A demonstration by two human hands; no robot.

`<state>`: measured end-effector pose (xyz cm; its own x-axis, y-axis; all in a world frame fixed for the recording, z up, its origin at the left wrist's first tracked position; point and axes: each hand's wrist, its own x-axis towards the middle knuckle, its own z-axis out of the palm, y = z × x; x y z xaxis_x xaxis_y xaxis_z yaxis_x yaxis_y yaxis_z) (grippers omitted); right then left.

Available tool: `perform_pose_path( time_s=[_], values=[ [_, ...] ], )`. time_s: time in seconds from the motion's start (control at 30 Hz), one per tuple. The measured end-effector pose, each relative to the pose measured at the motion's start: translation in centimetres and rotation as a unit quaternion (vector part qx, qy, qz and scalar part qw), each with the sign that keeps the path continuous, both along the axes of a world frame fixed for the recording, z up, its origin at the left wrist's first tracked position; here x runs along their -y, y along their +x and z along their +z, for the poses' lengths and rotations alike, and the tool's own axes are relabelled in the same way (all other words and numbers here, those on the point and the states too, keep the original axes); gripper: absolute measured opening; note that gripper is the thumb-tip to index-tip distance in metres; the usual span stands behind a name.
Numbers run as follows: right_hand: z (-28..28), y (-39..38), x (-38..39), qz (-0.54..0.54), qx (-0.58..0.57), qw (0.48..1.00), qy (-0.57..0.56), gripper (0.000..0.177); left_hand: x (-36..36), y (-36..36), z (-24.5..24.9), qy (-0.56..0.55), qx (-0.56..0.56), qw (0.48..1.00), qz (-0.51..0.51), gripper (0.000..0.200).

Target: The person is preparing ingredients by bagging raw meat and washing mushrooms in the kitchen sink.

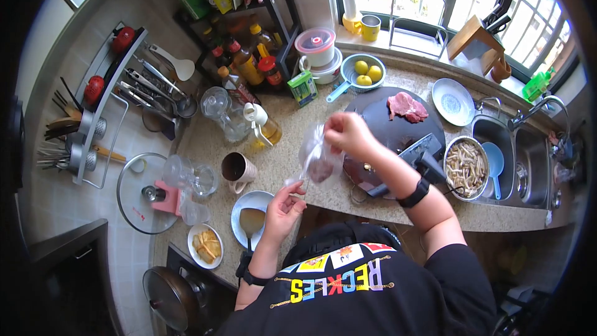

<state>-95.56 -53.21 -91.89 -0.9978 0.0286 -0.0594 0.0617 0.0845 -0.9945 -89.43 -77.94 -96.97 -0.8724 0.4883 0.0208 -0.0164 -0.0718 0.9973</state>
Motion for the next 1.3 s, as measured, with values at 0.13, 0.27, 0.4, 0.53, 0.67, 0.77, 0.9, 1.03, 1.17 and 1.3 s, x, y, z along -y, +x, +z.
perform_pose_path(
  time_s=[0.13,0.27,0.4,0.53,0.67,0.77,0.9,1.03,1.17,1.3],
  values=[
    [4.2,-6.3,-3.2,-0.062,-0.091,0.99,0.083,0.008,0.6,-0.9,-0.6,-0.068,0.013,0.995,0.074,0.032],
    [7.1,-15.2,-5.6,-0.154,-0.115,0.979,0.071,0.011,0.7,-1.1,-1.3,-0.085,0.002,0.995,0.06,0.022],
    [8.1,-23.3,-7.0,-0.213,-0.128,0.966,0.069,0.013,1.5,-1.6,-1.4,-0.089,0.042,0.994,0.043,0.022],
    [6.0,-30.9,-7.9,-0.299,-0.17,0.934,0.094,0.016,2.5,-2.8,-2.0,-0.096,0.088,0.99,0.058,0.022],
    [0.6,-35.3,-8.4,-0.258,-0.026,0.958,0.12,0.045,3.3,-3.9,-2.6,-0.085,0.117,0.986,0.083,0.021],
    [-2.3,-38.0,-8.8,-0.303,-0.089,0.932,0.179,0.055,3.4,-4.9,-2.2,-0.079,0.119,0.986,0.09,0.021],
    [-0.5,-35.5,-7.3,-0.363,-0.147,0.897,0.206,0.057,2.8,-6.6,-2.2,-0.093,0.123,0.985,0.077,0.021],
    [2.3,-30.5,-5.0,-0.357,-0.137,0.873,0.303,0.055,0.9,-8.4,-1.9,-0.098,0.151,0.983,0.047,0.022],
    [1.8,-19.3,-2.0,-0.266,-0.304,0.883,0.239,0.038,-1.4,-8.3,-3.8,-0.099,0.168,0.981,-0.004,0.023],
    [-4.0,-5.0,2.7,-0.148,-0.207,0.923,0.29,0.036,-3.3,-6.7,-4.4,-0.087,0.191,0.975,-0.079,0.022]
  ],
)
